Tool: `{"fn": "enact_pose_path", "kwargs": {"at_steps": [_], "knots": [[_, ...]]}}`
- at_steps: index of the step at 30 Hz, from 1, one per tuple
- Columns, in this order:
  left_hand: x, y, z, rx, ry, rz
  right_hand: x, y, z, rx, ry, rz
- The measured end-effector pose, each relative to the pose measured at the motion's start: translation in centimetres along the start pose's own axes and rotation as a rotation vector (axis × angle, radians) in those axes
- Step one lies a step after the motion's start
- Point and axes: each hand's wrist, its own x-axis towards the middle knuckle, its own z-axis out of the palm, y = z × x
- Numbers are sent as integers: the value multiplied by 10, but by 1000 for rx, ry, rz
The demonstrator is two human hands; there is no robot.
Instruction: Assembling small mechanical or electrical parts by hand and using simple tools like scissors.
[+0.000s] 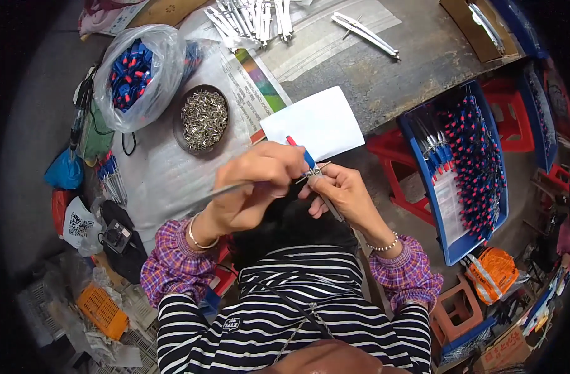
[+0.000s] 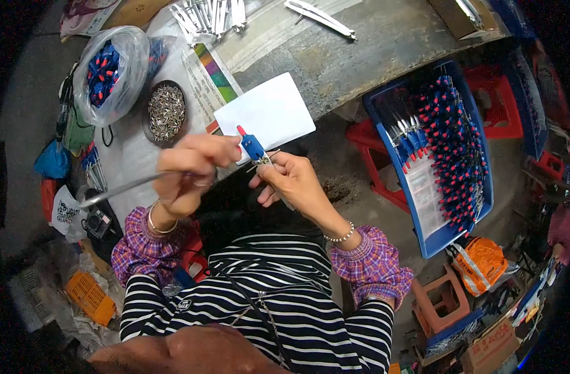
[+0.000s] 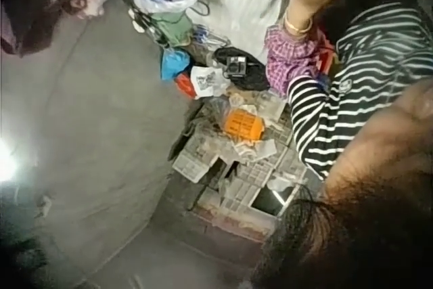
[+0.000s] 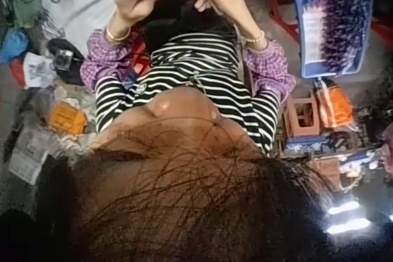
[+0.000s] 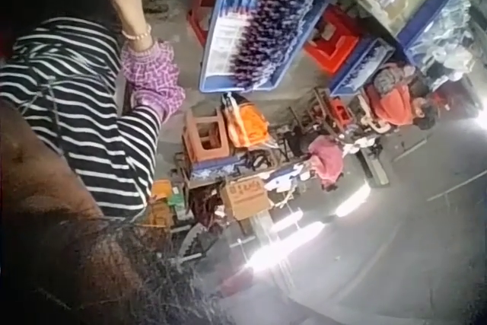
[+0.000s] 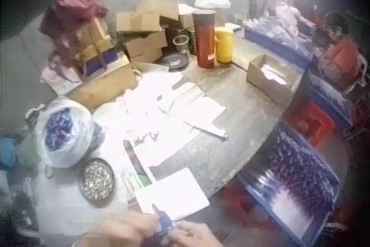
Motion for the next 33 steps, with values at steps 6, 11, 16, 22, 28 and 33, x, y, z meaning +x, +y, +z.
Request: {"fn": "enact_pose_path", "kwargs": {"at_steps": [6,11,16,22,28,33], "knots": [[-13,-22,-6,73,-96,-220,1,2,0,-22,7,-6],[-8,-16,-2,213,-190,-50,0,5,1,16,2,-38],[-6,-34,0,21,-119,-248,0,3,4,-22,42,-9],[-1,-28,-7,-42,85,-228,1,3,3,-1,44,-13],[-5,-22,-10,-186,160,-219,1,2,3,-4,42,-26],[9,-10,-9,-93,155,177,2,2,3,-6,43,-14]]}}
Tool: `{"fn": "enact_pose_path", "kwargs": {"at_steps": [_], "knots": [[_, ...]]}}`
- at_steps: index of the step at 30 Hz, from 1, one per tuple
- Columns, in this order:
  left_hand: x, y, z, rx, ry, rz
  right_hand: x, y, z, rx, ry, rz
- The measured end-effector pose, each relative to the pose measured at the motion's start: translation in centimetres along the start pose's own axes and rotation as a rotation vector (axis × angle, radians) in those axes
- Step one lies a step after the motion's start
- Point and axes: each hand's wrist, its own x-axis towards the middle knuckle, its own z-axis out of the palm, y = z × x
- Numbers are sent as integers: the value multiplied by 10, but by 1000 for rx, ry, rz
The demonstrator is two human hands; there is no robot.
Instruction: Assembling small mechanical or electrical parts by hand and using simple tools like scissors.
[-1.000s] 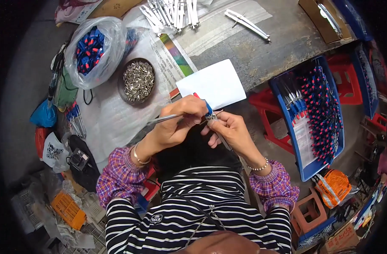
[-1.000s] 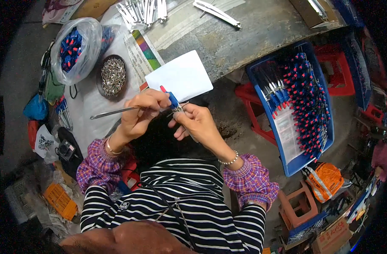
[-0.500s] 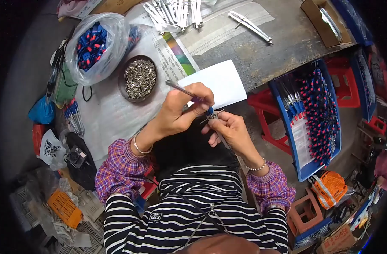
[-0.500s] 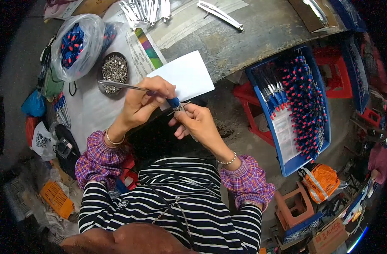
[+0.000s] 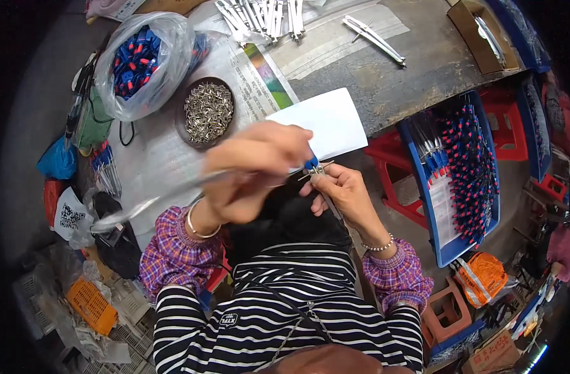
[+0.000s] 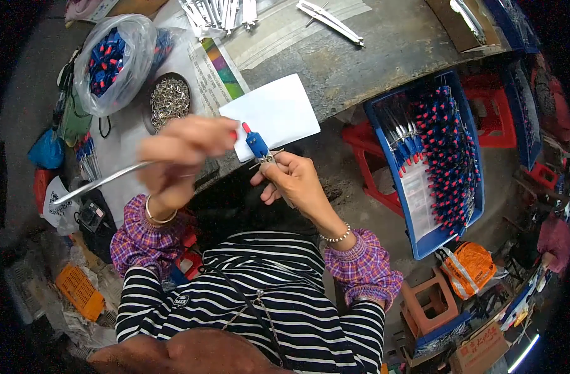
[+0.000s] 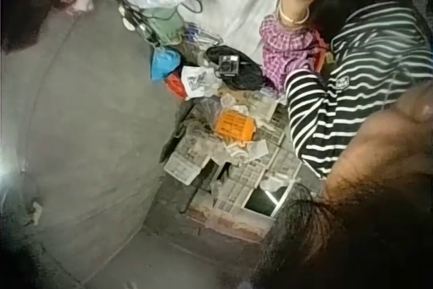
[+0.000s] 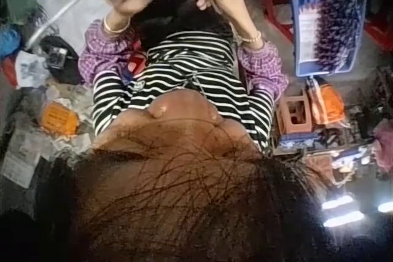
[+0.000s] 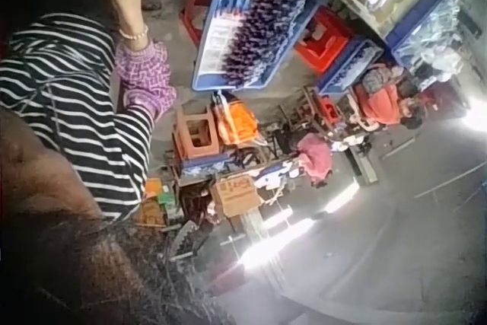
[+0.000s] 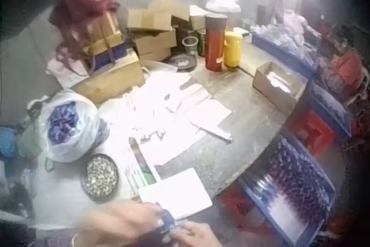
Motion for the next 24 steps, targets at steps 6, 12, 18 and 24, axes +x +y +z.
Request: {"fn": "enact_pose_path", "kwargs": {"at_steps": [6,12,18,24], "knots": [[-16,-26,1,86,-150,-534,0,1,0,4,-15,-1],[-2,-6,3,61,-125,-184,-1,1,-1,34,-5,-3],[-19,-20,2,160,-246,-485,-1,-3,2,-18,6,18],[-13,-8,-7,206,-129,-415,1,-1,-1,2,-7,-19]]}}
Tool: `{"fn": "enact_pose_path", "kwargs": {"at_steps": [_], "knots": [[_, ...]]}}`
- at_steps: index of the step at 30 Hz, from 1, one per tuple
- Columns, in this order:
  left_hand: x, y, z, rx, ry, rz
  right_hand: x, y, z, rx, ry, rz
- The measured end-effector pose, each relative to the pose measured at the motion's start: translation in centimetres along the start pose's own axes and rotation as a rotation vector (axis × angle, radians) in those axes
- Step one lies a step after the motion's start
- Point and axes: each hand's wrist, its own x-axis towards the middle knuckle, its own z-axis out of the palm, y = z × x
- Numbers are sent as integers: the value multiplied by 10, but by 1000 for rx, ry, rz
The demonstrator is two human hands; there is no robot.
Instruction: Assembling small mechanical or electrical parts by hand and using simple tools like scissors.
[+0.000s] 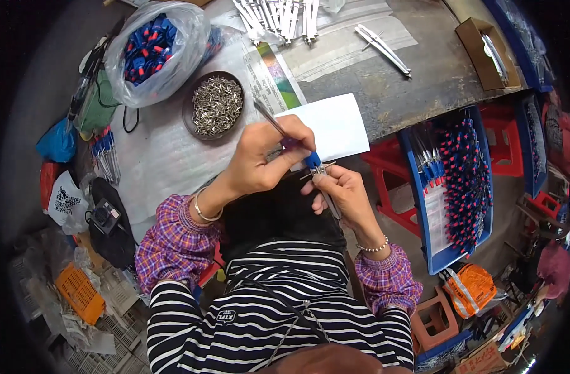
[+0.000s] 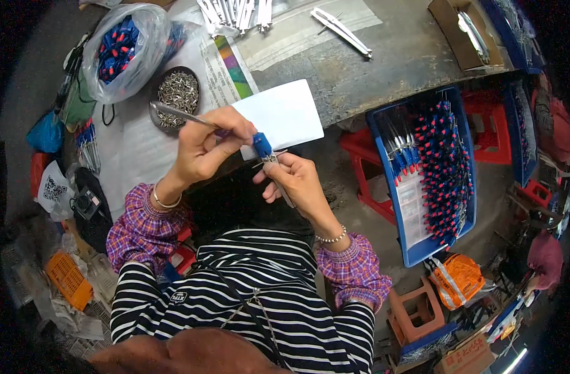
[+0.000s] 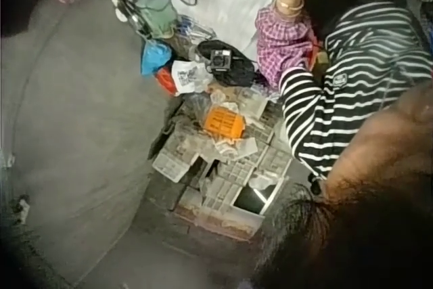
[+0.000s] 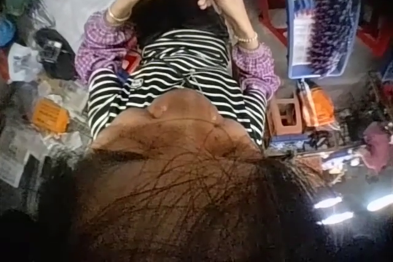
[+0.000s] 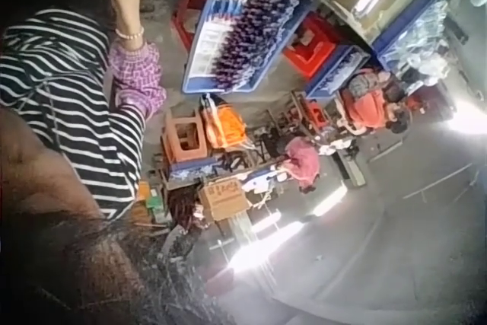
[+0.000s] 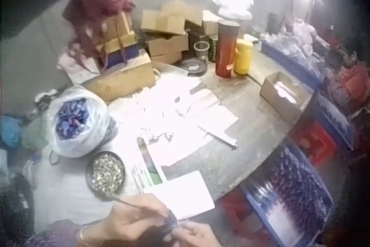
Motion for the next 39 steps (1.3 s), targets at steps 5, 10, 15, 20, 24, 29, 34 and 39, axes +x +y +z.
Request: {"fn": "enact_pose_path", "kwargs": {"at_steps": [5,10,15,20,24,29,34,39], "knots": [[-7,14,-7,-130,150,-147,0,0,-3,-15,-8,5],[-25,30,-7,187,108,-258,-23,-4,8,-95,-36,3],[-54,18,3,183,77,-202,-40,13,10,-138,-107,74],[-70,12,5,129,-19,-340,-39,26,19,-104,-53,169],[-79,9,10,109,34,-332,-35,34,28,-102,-50,168],[-84,6,14,109,35,-349,-34,40,34,-90,2,124],[-91,3,22,84,62,-330,-36,42,31,-47,19,159],[-93,2,26,112,64,-353,-34,43,30,2,47,217]]}}
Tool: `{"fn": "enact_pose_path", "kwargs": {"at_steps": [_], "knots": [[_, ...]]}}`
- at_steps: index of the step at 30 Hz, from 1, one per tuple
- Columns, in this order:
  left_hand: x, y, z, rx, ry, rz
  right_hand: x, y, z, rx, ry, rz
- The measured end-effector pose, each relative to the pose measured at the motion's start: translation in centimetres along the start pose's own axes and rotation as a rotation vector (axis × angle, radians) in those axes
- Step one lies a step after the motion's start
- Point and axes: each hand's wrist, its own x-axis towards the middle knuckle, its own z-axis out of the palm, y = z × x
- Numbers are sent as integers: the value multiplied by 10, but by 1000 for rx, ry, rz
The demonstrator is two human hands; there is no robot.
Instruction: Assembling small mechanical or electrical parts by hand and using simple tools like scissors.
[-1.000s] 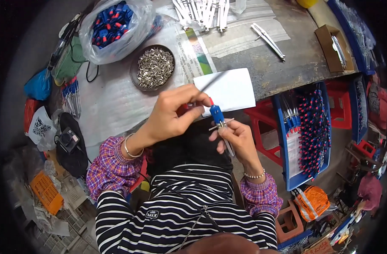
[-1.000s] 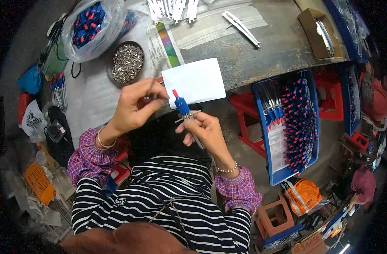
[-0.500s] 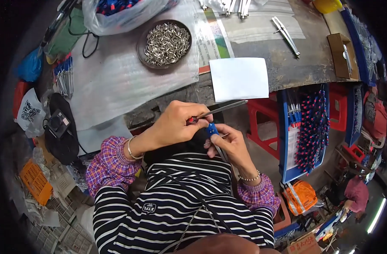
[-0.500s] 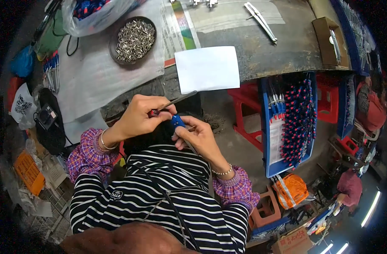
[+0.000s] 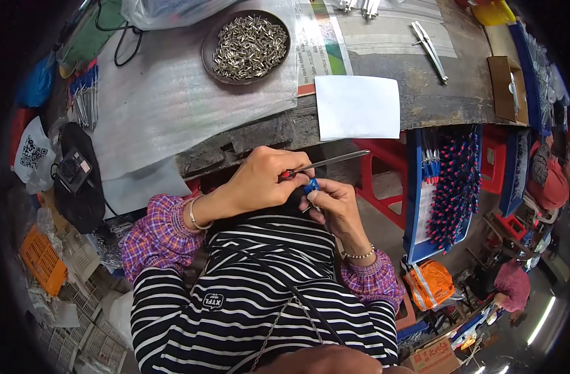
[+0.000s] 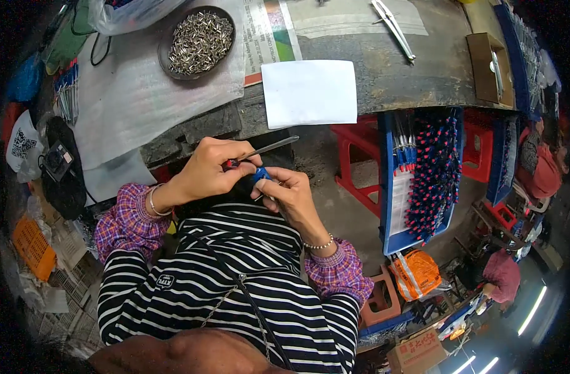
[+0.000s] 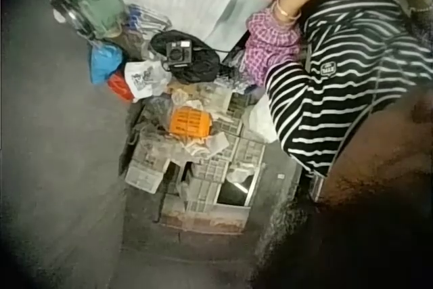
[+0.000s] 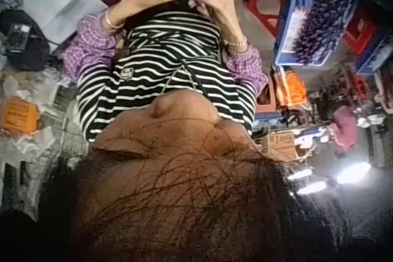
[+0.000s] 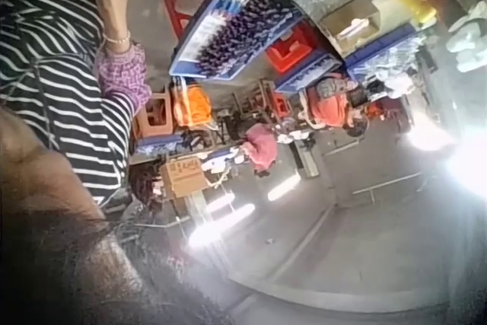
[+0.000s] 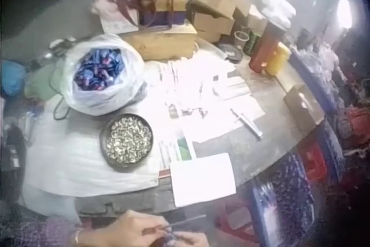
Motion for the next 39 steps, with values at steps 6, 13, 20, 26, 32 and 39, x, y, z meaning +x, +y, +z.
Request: {"fn": "enact_pose_path", "kwargs": {"at_steps": [6,13,20,26,32,39], "knots": [[3,-2,0,-17,-3,7,1,2,-1,-90,22,-73],[7,4,-4,-34,-51,-48,0,0,1,-43,-13,-125],[9,4,3,-37,-20,-12,-1,3,-3,-108,28,-140],[15,11,2,-28,-26,-5,-1,3,-2,-102,100,-163],[17,9,6,-13,-27,-26,3,-2,-4,104,5,-54],[20,10,4,51,-30,-23,4,-3,-10,72,-63,-63]]}}
